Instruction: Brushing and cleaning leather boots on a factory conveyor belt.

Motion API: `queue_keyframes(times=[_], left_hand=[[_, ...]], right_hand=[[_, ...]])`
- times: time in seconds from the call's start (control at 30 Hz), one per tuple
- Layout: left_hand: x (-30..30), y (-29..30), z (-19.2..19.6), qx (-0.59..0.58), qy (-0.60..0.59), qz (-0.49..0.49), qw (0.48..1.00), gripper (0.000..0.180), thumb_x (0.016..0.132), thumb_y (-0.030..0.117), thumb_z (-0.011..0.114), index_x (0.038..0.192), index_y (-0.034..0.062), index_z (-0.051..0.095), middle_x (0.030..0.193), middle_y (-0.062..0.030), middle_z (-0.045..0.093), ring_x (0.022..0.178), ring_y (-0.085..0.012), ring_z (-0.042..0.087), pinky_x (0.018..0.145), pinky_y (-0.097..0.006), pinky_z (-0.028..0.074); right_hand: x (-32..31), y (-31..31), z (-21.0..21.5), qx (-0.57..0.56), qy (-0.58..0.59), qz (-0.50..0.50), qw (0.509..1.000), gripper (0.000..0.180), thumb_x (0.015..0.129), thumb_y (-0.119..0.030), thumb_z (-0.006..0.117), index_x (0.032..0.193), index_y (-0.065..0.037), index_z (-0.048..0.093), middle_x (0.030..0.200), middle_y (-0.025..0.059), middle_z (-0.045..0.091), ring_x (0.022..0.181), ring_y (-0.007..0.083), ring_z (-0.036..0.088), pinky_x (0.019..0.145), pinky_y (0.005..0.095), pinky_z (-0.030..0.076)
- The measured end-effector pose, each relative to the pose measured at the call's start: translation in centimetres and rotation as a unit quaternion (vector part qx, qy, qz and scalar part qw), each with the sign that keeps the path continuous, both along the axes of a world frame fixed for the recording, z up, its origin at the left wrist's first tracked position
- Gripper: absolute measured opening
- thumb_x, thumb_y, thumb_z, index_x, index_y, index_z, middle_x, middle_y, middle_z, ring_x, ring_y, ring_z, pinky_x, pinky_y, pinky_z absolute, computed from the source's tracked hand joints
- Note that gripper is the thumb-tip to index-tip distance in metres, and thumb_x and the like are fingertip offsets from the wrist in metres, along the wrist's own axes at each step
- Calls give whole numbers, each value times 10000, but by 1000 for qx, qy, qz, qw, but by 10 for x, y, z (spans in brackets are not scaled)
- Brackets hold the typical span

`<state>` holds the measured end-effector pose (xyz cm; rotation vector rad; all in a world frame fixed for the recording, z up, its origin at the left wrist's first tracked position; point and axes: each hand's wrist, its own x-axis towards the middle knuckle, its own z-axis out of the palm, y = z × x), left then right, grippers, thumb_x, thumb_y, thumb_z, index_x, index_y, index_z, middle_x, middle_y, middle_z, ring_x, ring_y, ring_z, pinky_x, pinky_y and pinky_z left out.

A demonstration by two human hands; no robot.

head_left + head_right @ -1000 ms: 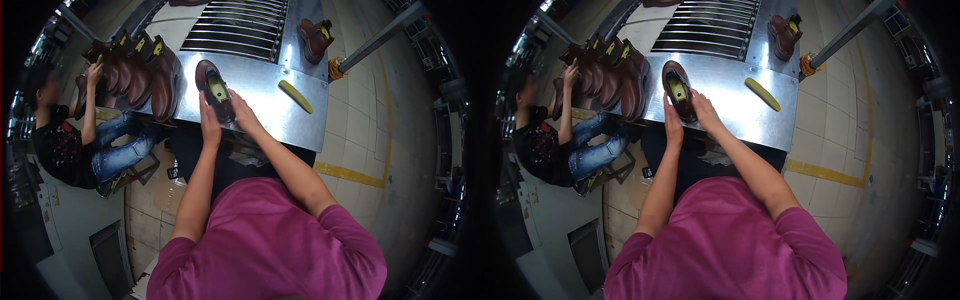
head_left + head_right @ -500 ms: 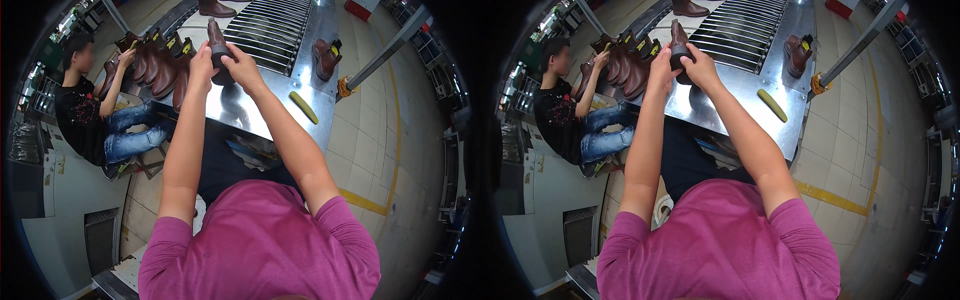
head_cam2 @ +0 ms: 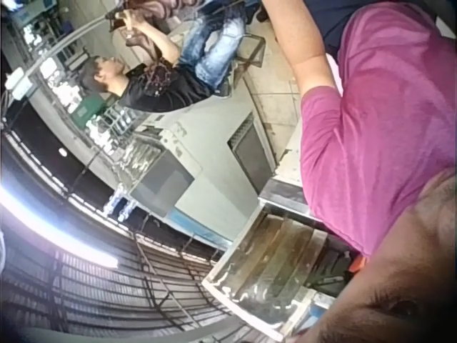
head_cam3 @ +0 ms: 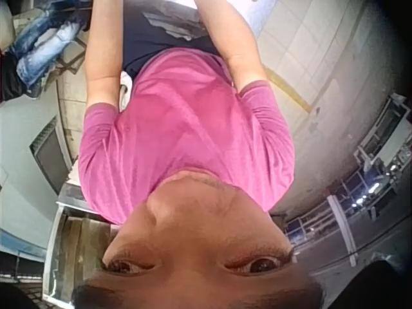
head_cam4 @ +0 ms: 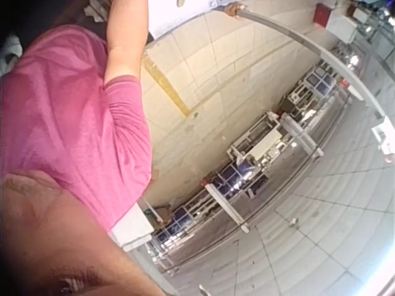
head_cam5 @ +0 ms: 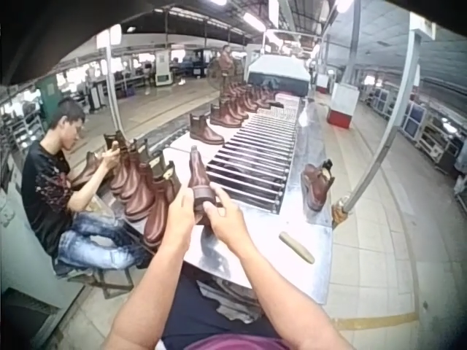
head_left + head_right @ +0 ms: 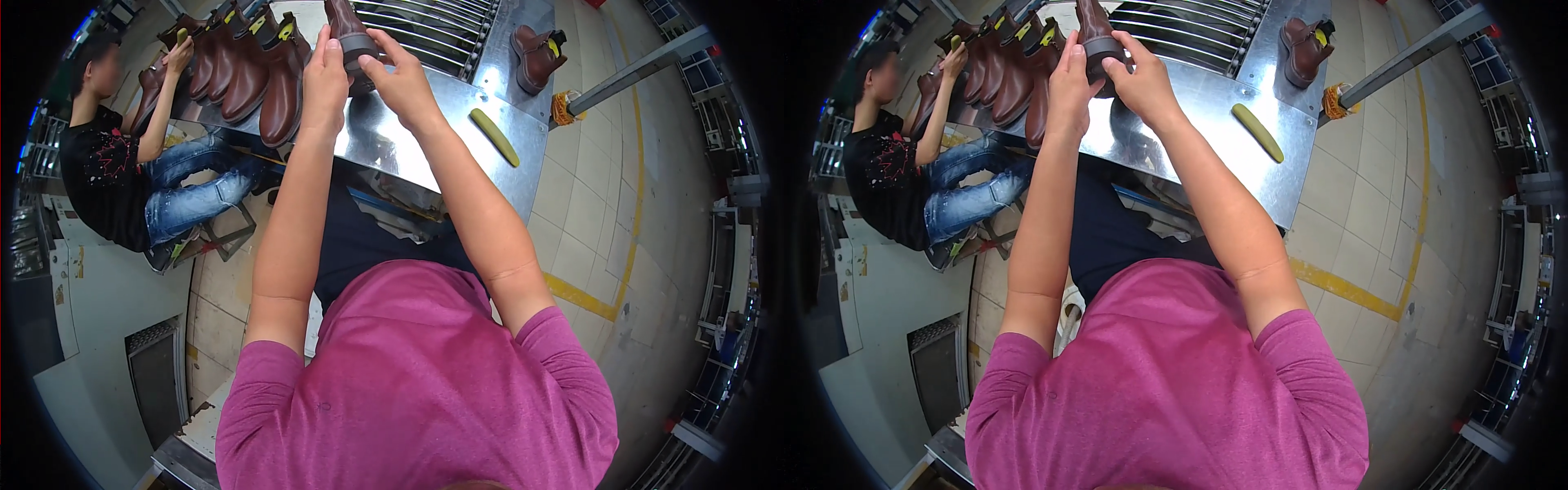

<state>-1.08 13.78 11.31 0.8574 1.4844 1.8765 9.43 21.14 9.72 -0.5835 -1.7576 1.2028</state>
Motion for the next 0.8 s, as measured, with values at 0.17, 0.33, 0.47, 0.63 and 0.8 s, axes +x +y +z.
queue_keyframes(times=[0.17,0.33,0.47,0.63,0.8], left_hand=[[4,-1,-2,-29,0,13,999,523,1123,365,436,1614,188,402,1417,-128,574,1274,-247,568,1026,-466,506],[0,6,-22,43,145,41,988,522,1125,358,429,1558,71,471,1378,-114,619,1249,-202,568,1065,-357,447],[-28,29,-20,78,60,131,986,484,1115,320,434,1403,-35,593,1346,-171,657,1258,-227,597,1103,-324,416],[-76,85,0,52,14,47,997,928,1065,707,141,1217,9,733,954,-109,733,1023,-215,672,992,-338,491],[-91,110,8,109,68,0,992,1032,1049,721,102,697,-19,731,760,-140,743,827,-256,705,885,-358,537]], right_hand=[[3,-1,0,-36,-1,22,999,529,946,-213,717,1446,-95,589,1236,77,669,1104,198,609,938,343,496],[-8,16,2,15,51,-43,998,522,915,-320,762,1360,-68,655,1183,110,696,1059,228,660,928,328,512],[-16,18,9,157,-12,-162,974,497,835,-451,786,1201,-119,732,1086,141,686,990,313,695,879,405,558],[-16,6,1,199,-89,-174,960,512,786,-423,812,1216,-153,742,1009,120,634,921,296,658,815,402,554],[-32,6,4,269,-34,-183,945,586,788,-338,824,1279,-51,681,1287,209,636,1172,385,634,978,434,529]])
